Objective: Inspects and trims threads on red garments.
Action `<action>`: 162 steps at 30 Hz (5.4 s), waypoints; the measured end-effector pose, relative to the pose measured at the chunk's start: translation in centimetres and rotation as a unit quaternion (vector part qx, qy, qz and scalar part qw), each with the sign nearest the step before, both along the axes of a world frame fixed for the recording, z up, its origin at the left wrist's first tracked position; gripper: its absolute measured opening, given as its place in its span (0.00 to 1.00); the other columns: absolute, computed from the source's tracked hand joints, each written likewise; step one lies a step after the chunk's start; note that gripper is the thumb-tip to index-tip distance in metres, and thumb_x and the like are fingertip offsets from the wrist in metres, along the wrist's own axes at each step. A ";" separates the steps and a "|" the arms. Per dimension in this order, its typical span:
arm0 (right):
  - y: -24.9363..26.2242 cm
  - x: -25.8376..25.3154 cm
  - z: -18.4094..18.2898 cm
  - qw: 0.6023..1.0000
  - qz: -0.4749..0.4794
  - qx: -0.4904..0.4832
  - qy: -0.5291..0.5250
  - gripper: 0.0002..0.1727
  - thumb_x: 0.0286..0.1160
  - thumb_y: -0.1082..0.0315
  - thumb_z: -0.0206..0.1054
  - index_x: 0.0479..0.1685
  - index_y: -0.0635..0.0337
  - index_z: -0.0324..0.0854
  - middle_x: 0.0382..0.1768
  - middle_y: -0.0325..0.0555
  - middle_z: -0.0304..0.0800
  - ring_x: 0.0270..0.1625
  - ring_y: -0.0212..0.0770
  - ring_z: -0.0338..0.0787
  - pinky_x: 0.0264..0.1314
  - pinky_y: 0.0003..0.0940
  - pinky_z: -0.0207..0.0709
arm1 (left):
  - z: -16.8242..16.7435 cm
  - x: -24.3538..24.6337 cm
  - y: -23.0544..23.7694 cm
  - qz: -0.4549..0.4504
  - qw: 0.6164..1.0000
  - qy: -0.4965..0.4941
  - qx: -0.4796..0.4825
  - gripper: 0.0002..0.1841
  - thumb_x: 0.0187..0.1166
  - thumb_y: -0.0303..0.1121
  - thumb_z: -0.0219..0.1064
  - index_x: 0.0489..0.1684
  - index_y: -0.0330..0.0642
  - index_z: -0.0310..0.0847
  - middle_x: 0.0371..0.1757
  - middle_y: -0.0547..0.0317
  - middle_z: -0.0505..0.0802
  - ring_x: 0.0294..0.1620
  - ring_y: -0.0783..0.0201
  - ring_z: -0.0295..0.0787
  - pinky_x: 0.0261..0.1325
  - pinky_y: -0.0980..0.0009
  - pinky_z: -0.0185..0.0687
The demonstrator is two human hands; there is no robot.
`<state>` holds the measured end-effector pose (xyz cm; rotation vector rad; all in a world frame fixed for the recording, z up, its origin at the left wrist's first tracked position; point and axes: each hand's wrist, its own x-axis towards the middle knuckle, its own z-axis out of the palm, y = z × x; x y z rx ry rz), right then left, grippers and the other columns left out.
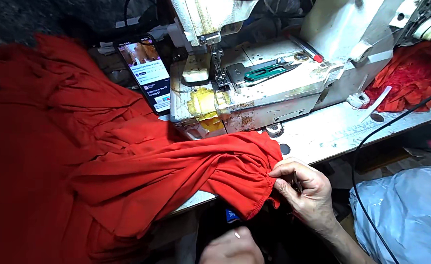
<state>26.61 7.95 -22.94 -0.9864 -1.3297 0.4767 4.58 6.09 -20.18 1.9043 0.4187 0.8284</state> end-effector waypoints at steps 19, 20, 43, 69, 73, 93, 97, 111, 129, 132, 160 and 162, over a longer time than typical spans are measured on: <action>-7.5 3.2 -5.2 0.884 -0.137 -0.146 -0.421 0.12 0.48 0.75 0.70 0.35 0.59 0.89 0.29 0.47 0.87 0.22 0.44 0.87 0.17 0.40 0.78 | -2.2 1.1 -2.7 0.129 0.980 0.147 0.033 0.07 0.81 0.26 0.68 0.36 0.34 0.92 0.38 0.50 0.94 0.46 0.64 0.92 0.56 0.73 0.86; -8.1 3.1 -5.5 0.852 -0.120 -0.197 -0.470 0.14 0.38 0.76 0.73 0.32 0.60 0.89 0.26 0.49 0.87 0.19 0.49 0.88 0.14 0.47 0.76 | -2.4 0.7 -3.0 0.054 0.970 0.238 0.014 0.09 0.81 0.26 0.66 0.39 0.33 0.92 0.38 0.47 0.94 0.44 0.56 0.93 0.54 0.63 0.88; -6.9 -0.8 -3.6 0.897 -0.052 -0.134 0.418 0.11 0.80 0.79 0.56 0.40 0.62 0.85 0.27 0.44 0.93 0.11 0.25 0.79 0.13 0.20 0.76 | -1.0 0.6 -1.9 0.210 0.757 -0.448 -0.426 0.11 0.75 0.32 0.64 0.33 0.46 0.96 0.35 0.63 0.98 0.43 0.72 0.96 0.58 0.72 0.89; 3.0 -6.9 17.3 0.928 0.368 0.025 0.049 0.14 0.62 0.84 0.66 0.43 0.60 0.87 0.25 0.30 0.86 0.18 0.17 0.76 0.19 0.12 0.71 | 19.9 -14.0 -3.6 0.469 0.846 -0.216 0.129 0.16 0.91 0.35 0.51 0.38 0.59 0.86 0.34 0.77 0.91 0.33 0.82 0.86 0.37 0.85 0.81; 2.6 -3.0 21.2 0.980 0.080 0.171 0.063 0.17 0.67 0.83 0.63 0.48 0.51 0.83 0.35 0.19 0.89 0.28 0.13 0.82 0.29 0.11 0.78 | 18.3 -10.5 -3.4 0.420 0.867 -0.253 0.084 0.14 0.83 0.34 0.63 0.27 0.52 0.94 0.24 0.69 0.93 0.22 0.79 0.85 0.28 0.84 0.82; 5.5 -5.0 9.7 0.962 -0.030 0.012 -0.270 0.27 0.73 0.61 0.73 0.74 0.56 0.81 0.57 0.45 0.90 0.53 0.37 0.91 0.56 0.38 0.87 | 4.1 -15.6 4.5 0.535 0.755 0.207 0.318 0.18 0.82 0.42 0.64 0.53 0.41 0.95 0.70 0.47 0.90 0.75 0.46 0.84 0.78 0.36 0.70; 2.8 -4.5 6.3 0.971 0.049 -0.083 -0.218 0.13 0.71 0.71 0.62 0.48 0.64 0.88 0.37 0.44 0.91 0.34 0.31 0.87 0.38 0.31 0.83 | -1.6 -16.7 4.9 0.552 0.766 0.186 0.272 0.27 0.79 0.51 0.65 0.63 0.37 0.89 0.67 0.48 0.92 0.73 0.47 0.86 0.82 0.38 0.66; -3.5 -9.9 -0.9 0.972 0.030 0.083 -0.219 0.09 0.80 0.68 0.65 0.52 0.55 0.87 0.51 0.50 0.91 0.45 0.35 0.92 0.44 0.26 0.86 | 4.7 -12.0 10.2 0.564 0.721 0.360 0.181 0.17 0.80 0.38 0.71 0.56 0.34 0.86 0.52 0.36 0.90 0.51 0.35 0.89 0.50 0.35 0.82; -6.4 3.8 5.6 0.941 0.274 -0.047 0.194 0.08 0.81 0.63 0.67 0.44 0.44 0.94 0.38 0.25 0.95 0.42 0.18 0.90 0.46 0.17 0.84 | 7.9 -10.3 -0.6 0.171 0.979 -0.107 0.013 0.12 0.89 0.37 0.58 0.50 0.56 0.90 0.48 0.81 0.94 0.50 0.86 0.87 0.56 0.86 0.80; -7.6 7.1 0.8 0.976 0.028 -0.175 -0.124 0.07 0.68 0.66 0.65 0.27 0.46 0.88 0.21 0.24 0.84 0.26 0.19 0.82 0.28 0.22 0.75 | 2.7 -5.0 -1.0 0.227 0.965 0.092 0.091 0.11 0.88 0.35 0.58 0.40 0.42 0.86 0.35 0.70 0.91 0.37 0.85 0.83 0.42 0.86 0.79; -14.7 4.8 -10.8 0.896 -0.011 -0.270 -0.353 0.14 0.62 0.65 0.76 0.47 0.58 0.89 0.34 0.44 0.88 0.30 0.43 0.91 0.27 0.44 0.83 | -9.0 -2.9 -12.9 0.201 0.874 0.420 -0.138 0.24 0.75 0.42 0.74 0.56 0.26 0.81 0.33 0.43 0.92 0.34 0.45 0.91 0.43 0.46 0.85; -13.8 6.1 -11.1 0.924 -0.035 -0.341 -0.172 0.05 0.75 0.71 0.70 0.38 0.64 0.89 0.32 0.42 0.91 0.31 0.34 0.88 0.35 0.34 0.84 | -8.8 -3.2 -13.3 0.187 0.877 0.422 -0.135 0.20 0.79 0.38 0.69 0.50 0.24 0.83 0.35 0.36 0.93 0.37 0.39 0.92 0.46 0.42 0.84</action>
